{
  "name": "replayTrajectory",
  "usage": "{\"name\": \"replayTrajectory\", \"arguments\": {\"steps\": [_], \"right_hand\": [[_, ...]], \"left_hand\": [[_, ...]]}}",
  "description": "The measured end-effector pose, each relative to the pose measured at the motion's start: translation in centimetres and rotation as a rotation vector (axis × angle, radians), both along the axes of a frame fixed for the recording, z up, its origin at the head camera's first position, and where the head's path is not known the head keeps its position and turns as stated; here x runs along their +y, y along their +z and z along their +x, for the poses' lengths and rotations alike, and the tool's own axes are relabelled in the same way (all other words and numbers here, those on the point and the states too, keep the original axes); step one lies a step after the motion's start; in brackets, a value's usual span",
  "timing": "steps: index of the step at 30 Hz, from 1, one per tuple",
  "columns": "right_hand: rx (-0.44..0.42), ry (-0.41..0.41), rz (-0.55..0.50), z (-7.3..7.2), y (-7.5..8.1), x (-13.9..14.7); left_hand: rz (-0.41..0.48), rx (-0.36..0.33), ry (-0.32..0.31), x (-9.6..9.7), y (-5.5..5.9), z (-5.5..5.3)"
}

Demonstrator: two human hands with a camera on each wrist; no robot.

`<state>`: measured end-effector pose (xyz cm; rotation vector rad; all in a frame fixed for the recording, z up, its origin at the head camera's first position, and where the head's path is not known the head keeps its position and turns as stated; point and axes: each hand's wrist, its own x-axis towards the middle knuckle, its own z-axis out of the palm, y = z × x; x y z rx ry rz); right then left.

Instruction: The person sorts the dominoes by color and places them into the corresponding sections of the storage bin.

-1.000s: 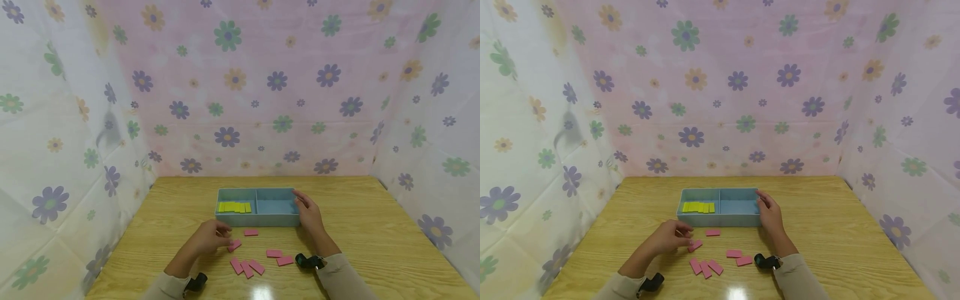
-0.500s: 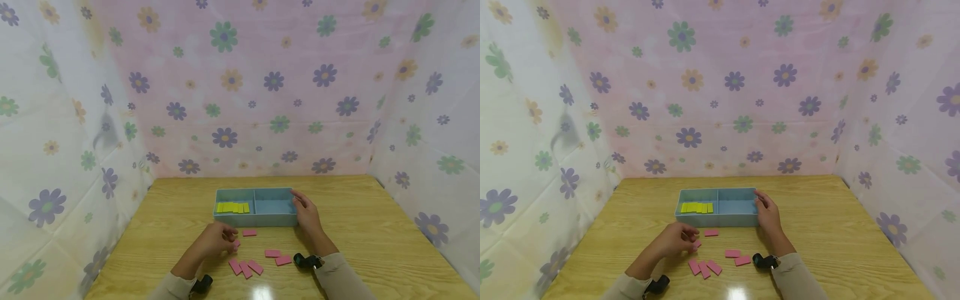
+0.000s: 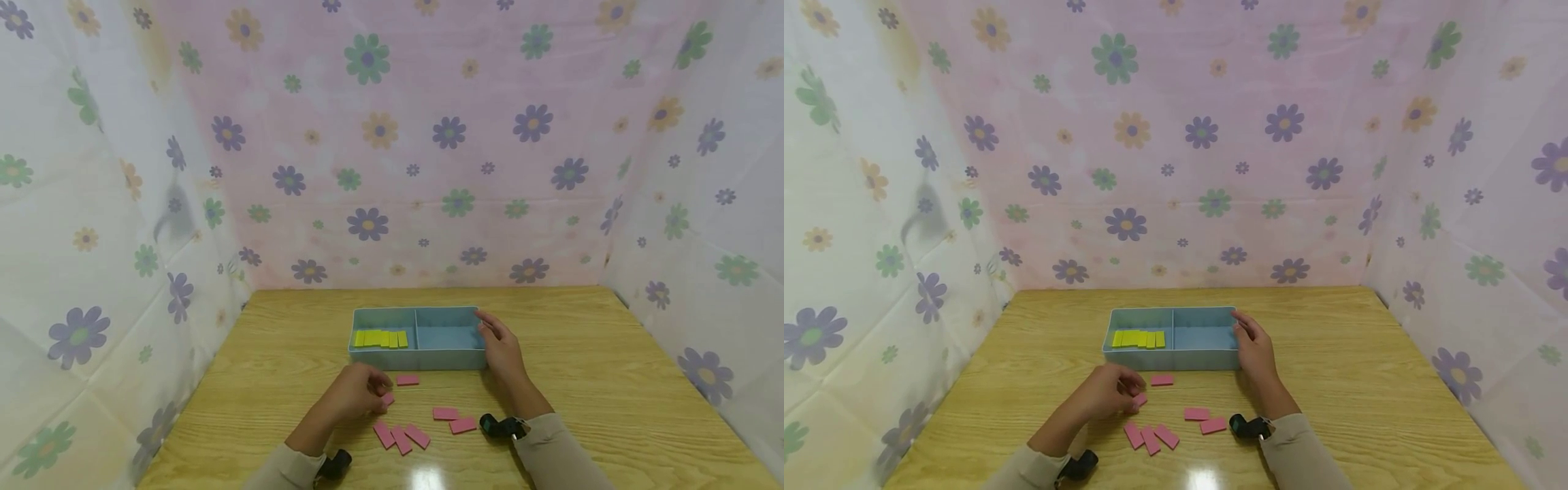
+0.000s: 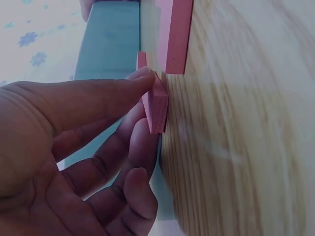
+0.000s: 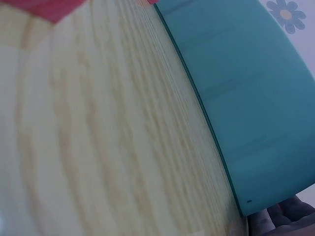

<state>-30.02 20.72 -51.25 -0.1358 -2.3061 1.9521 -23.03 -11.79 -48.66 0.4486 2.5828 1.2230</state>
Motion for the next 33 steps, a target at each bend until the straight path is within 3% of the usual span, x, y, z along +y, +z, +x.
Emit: {"name": "replayTrajectory", "arguments": {"steps": [22, 33], "right_hand": [[0.020, -0.001, 0.004, 0.22, -0.14, -0.19], [0.020, 0.005, -0.002, 0.17, -0.40, -0.02]], "left_hand": [[-0.050, 0.023, 0.015, 0.19, 0.05, -0.21], [0.082, -0.049, 0.022, 0.18, 0.41, -0.09]]}}
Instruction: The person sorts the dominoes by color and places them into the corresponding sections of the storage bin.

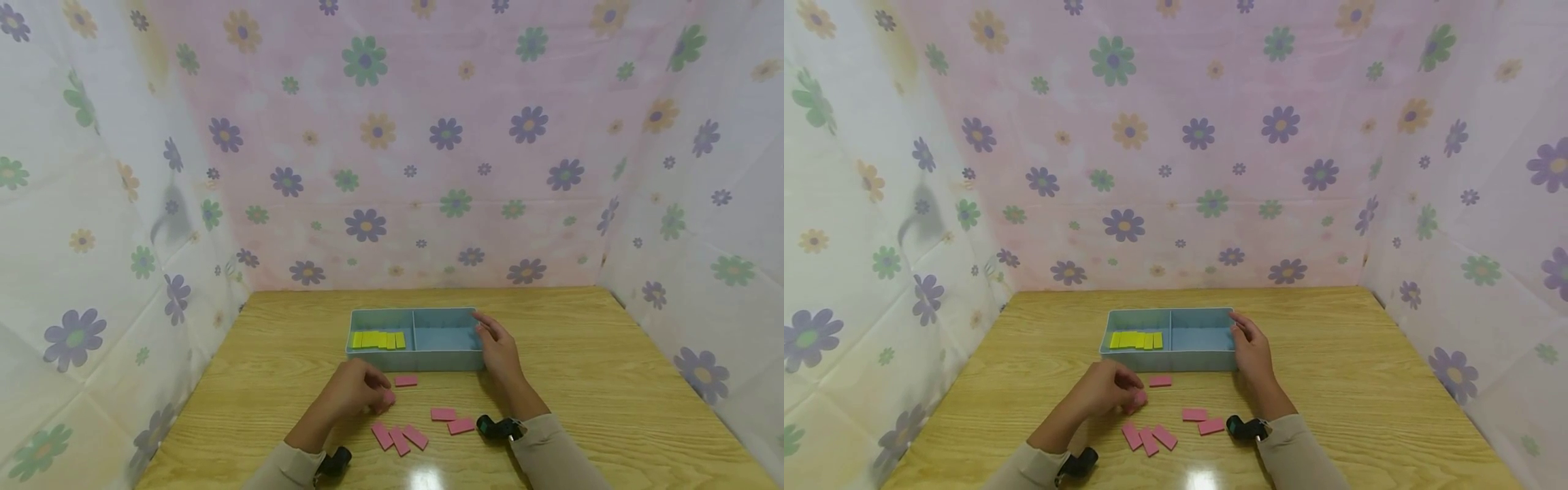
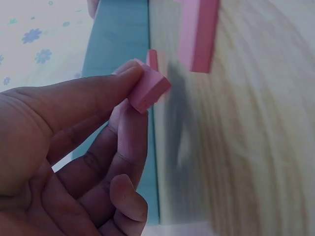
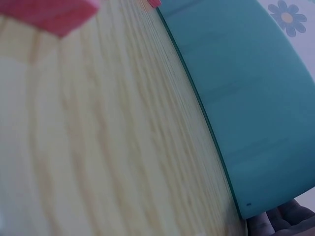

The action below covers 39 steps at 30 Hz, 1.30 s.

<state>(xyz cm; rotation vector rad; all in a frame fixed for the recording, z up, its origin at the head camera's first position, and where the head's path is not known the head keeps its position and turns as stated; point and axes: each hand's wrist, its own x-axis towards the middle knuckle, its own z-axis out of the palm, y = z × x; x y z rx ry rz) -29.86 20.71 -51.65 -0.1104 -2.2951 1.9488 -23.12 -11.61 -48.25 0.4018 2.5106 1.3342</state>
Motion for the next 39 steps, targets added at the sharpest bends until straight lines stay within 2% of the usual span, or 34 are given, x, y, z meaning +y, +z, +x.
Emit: {"name": "replayTrajectory", "arguments": {"steps": [6, 11, 24, 34, 39], "right_hand": [[-0.010, -0.006, -0.004, 0.0, -0.1, 0.0], [-0.002, -0.004, 0.007, 0.2, 0.1, -0.1], [0.015, -0.013, 0.032, 0.4, 0.3, -0.4], [0.035, -0.032, 0.039, 0.6, 0.2, -0.8], [0.047, -0.031, 0.048, 0.5, 0.0, -0.7]], "left_hand": [[-0.024, 0.049, 0.019, 0.3, 0.5, -0.4], [-0.012, 0.058, 0.016, 0.8, 1.2, -0.7], [0.128, 0.015, 0.064, 2.0, 3.0, -1.9], [0.129, 0.024, 0.080, 2.8, 4.6, -3.3], [0.123, 0.004, 0.092, 3.5, 5.2, -4.1]]}}
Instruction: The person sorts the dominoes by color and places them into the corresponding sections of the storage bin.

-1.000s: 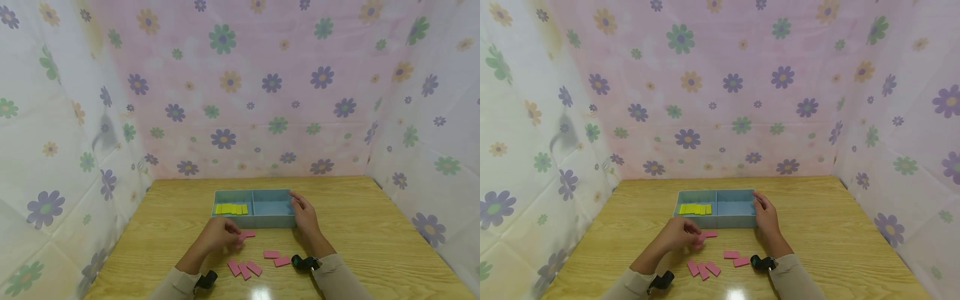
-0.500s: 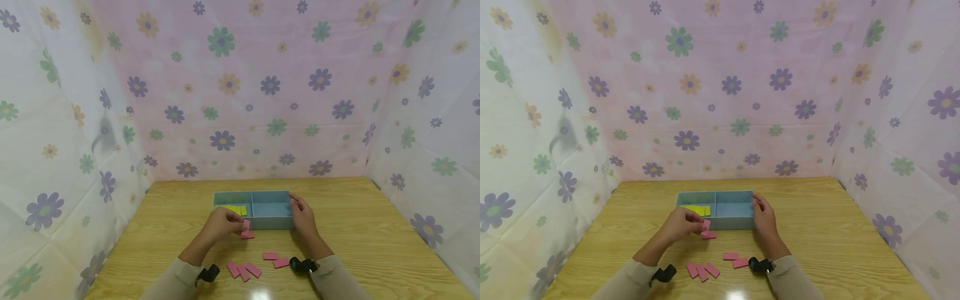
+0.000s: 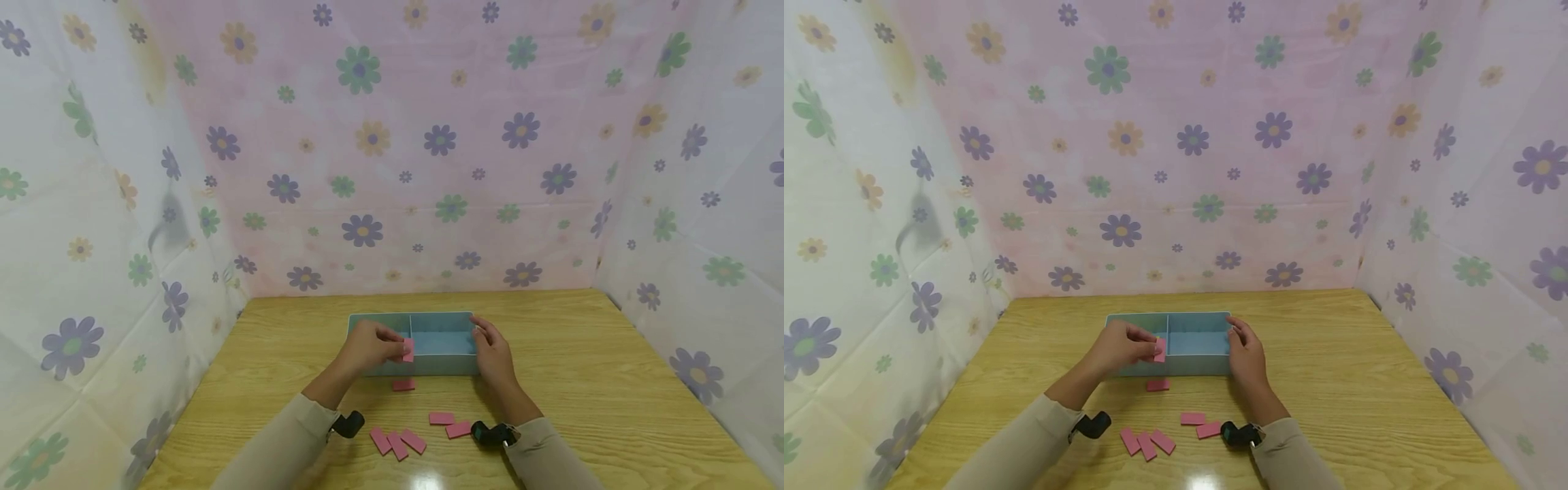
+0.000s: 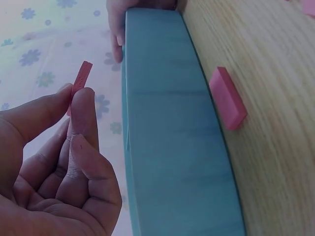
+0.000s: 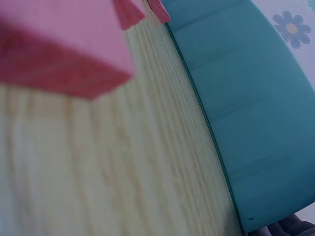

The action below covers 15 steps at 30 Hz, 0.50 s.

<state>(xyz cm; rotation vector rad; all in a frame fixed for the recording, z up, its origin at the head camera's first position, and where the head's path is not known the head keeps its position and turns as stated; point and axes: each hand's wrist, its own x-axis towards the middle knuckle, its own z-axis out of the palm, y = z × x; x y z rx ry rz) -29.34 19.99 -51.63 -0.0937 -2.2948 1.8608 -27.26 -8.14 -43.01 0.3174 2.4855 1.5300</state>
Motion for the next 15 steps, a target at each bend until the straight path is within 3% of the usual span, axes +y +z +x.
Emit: {"name": "replayTrajectory", "arguments": {"steps": [15], "right_hand": [[-0.002, -0.004, -0.006, 0.0, -0.1, 0.1]], "left_hand": [[0.034, -0.046, 0.035, 2.6, 1.3, -2.1]]}}
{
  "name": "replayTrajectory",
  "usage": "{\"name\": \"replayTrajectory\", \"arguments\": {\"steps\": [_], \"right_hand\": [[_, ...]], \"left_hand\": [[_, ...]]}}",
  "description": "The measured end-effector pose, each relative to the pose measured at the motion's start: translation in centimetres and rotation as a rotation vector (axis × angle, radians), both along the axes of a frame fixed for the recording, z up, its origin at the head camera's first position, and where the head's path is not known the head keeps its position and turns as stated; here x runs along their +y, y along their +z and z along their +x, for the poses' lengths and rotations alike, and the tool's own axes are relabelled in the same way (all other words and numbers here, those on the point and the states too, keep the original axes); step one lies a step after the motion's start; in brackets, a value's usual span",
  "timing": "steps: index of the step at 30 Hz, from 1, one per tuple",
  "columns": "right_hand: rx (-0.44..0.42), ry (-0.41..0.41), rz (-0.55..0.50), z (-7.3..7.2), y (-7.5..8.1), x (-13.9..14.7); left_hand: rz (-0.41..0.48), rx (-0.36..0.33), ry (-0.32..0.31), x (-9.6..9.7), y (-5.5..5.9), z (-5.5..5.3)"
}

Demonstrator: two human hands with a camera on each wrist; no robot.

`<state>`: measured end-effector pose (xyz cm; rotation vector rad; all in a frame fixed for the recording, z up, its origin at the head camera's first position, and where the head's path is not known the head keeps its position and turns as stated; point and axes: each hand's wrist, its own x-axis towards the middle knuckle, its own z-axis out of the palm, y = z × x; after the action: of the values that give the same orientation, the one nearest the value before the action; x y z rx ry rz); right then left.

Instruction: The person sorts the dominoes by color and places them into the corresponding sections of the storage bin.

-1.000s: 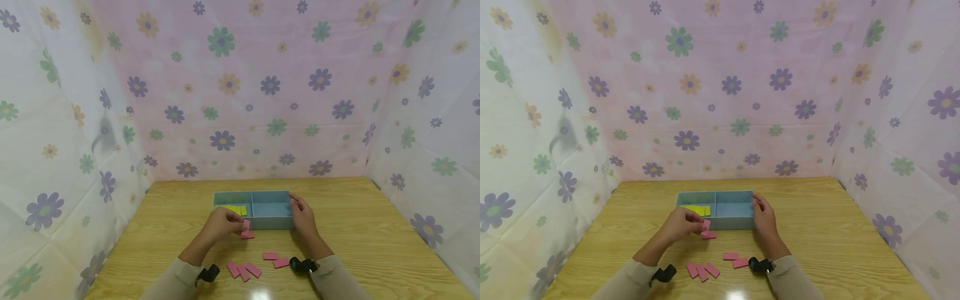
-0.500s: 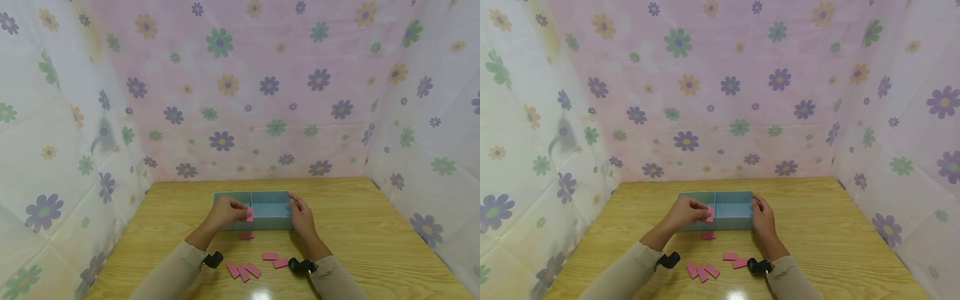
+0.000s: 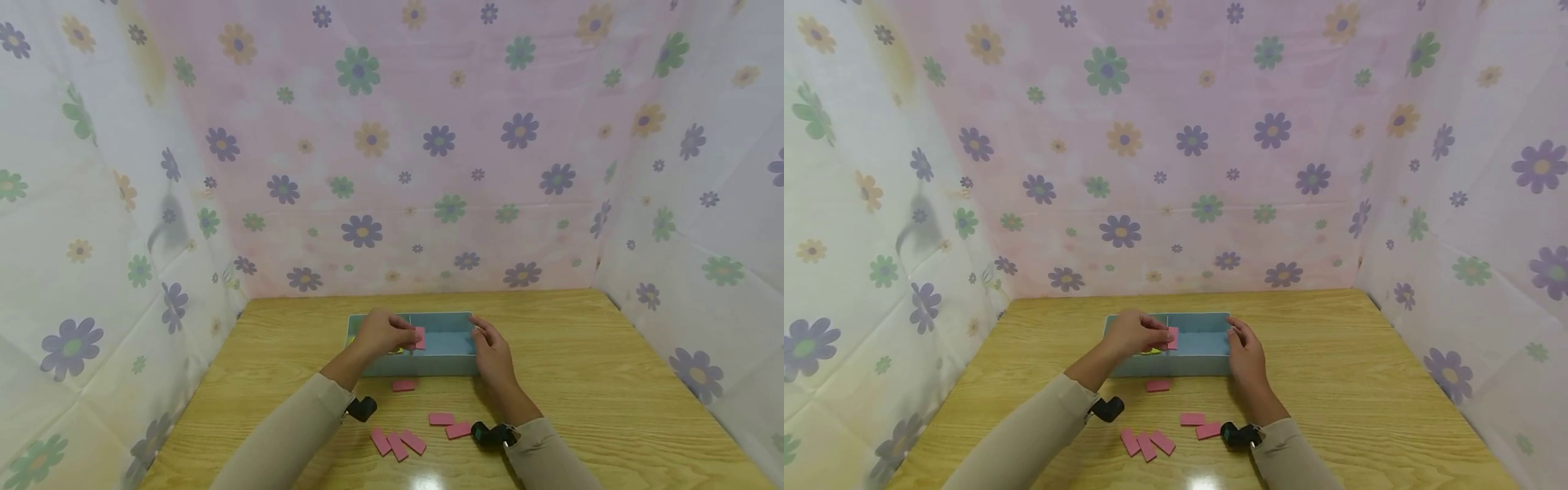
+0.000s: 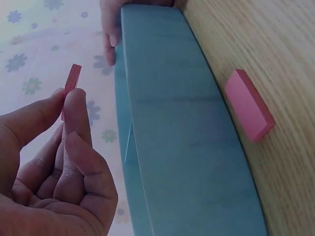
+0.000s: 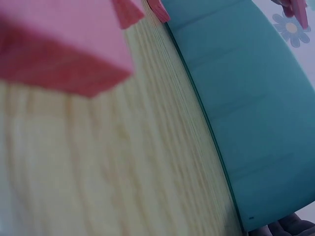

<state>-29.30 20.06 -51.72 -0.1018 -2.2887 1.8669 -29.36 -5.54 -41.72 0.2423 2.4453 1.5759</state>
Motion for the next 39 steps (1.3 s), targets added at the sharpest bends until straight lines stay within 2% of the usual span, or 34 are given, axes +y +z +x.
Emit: {"name": "replayTrajectory", "arguments": {"steps": [6, 12, 21, 32, 39], "right_hand": [[-0.007, -0.015, 0.013, -0.1, 0.0, 0.1], [-0.014, -0.009, 0.014, -0.1, -0.1, 0.3], [-0.029, -0.020, 0.031, 0.0, 0.3, 0.6], [-0.041, -0.005, 0.025, -0.1, 0.4, 0.2], [-0.053, -0.001, 0.027, 0.0, 0.5, 0.1]], "left_hand": [[-0.017, -0.031, 0.033, 1.1, 0.4, -0.9], [-0.022, -0.053, 0.038, 2.3, 0.3, -1.8], [-0.074, -0.034, 0.028, 5.1, 0.5, -2.7], [-0.131, -0.017, 0.079, 7.2, 0.7, -2.9], [-0.111, -0.037, 0.109, 7.9, 0.2, -3.3]]}}
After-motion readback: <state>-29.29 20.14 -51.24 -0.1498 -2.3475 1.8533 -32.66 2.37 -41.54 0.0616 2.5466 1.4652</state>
